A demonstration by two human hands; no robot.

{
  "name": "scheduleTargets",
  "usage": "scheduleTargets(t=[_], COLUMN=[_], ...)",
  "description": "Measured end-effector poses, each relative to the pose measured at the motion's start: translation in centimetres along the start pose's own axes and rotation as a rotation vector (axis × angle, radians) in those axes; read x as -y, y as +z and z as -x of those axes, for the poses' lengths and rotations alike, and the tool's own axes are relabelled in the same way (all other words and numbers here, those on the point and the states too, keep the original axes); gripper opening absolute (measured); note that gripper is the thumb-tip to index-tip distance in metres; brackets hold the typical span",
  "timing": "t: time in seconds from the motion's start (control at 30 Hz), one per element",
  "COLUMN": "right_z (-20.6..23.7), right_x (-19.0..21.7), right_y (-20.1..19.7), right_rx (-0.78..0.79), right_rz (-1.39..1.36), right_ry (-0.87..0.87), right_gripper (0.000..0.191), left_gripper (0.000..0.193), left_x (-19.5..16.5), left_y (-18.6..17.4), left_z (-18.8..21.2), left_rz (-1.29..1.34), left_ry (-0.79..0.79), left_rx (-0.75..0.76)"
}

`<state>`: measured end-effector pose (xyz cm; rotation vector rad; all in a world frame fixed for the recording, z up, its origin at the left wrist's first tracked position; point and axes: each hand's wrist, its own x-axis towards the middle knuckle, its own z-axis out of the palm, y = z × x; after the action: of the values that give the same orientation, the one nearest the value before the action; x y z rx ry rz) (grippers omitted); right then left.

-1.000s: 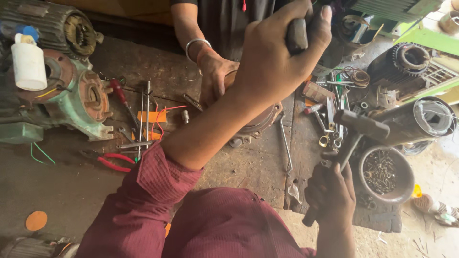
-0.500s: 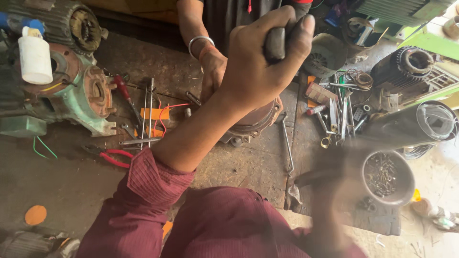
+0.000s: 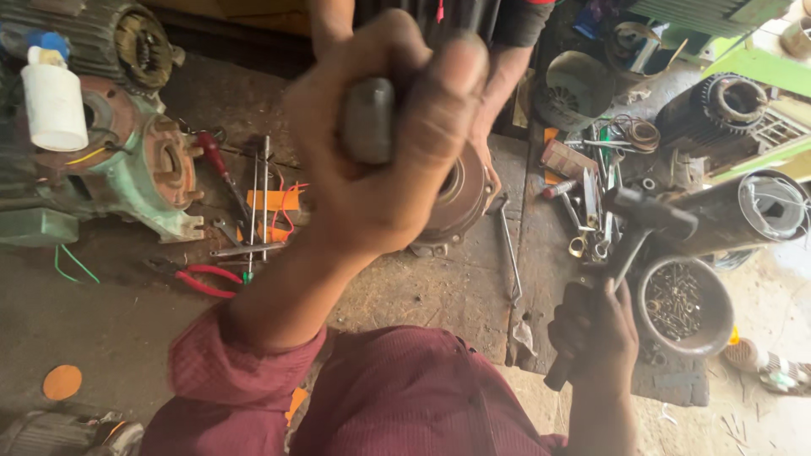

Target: The person works on a rusty water pump assembly on a workshop bench, holding a metal block against the pump housing while striking it with a hammer, then uses a lever bar and wrench to pry and loosen parts of the pump while another person steadies the assembly. The pump is repositioned on the bench as the work continues.

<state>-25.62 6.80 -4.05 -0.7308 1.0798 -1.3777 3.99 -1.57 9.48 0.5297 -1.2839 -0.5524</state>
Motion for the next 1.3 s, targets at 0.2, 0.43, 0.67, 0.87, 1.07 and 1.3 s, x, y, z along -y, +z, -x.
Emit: scheduleTargets(t=[0.2, 0.43, 0.67, 0.87, 1.07, 1.3], right_z=[0.2, 1.8, 3.1, 3.9, 4.5, 4.5], right_x=[-2.1, -3.0, -2.9, -3.4, -2.6, -1.9], right_y=[-2.9, -1.9, -0.3, -0.6, 0.0, 0.8], right_rx=[-0.021, -0.086, -0.130, -0.194, -0.177, -0.186], right_rz=[-0.060, -0.055, -0.110, -0.118, -0.097, -0.082], right_ry=[0.029, 0.020, 0.051, 0.049, 0.035, 0.045], right_gripper=[0.032, 0.031, 0.031, 0.032, 0.032, 0.032], left_gripper=[0.041, 0.037, 0.031, 0.032, 0.026, 0.023], left_x=[0.0, -0.3, -0.3, -0.9, -1.6, 1.2], left_y=[-0.1, 0.0, 0.3, 1.0, 2.8, 6.9], left_z=[-0.1, -1.0, -1.9, -2.6, -3.6, -5.0], left_rz=[0.020, -0.167, -0.345, -0.176, 0.152, 0.153], left_ry=[-0.085, -0.178, 0.057, -0.121, -0.132, -0.079], left_rx=[-0.063, -0.070, 0.086, 0.079, 0.162, 0.187])
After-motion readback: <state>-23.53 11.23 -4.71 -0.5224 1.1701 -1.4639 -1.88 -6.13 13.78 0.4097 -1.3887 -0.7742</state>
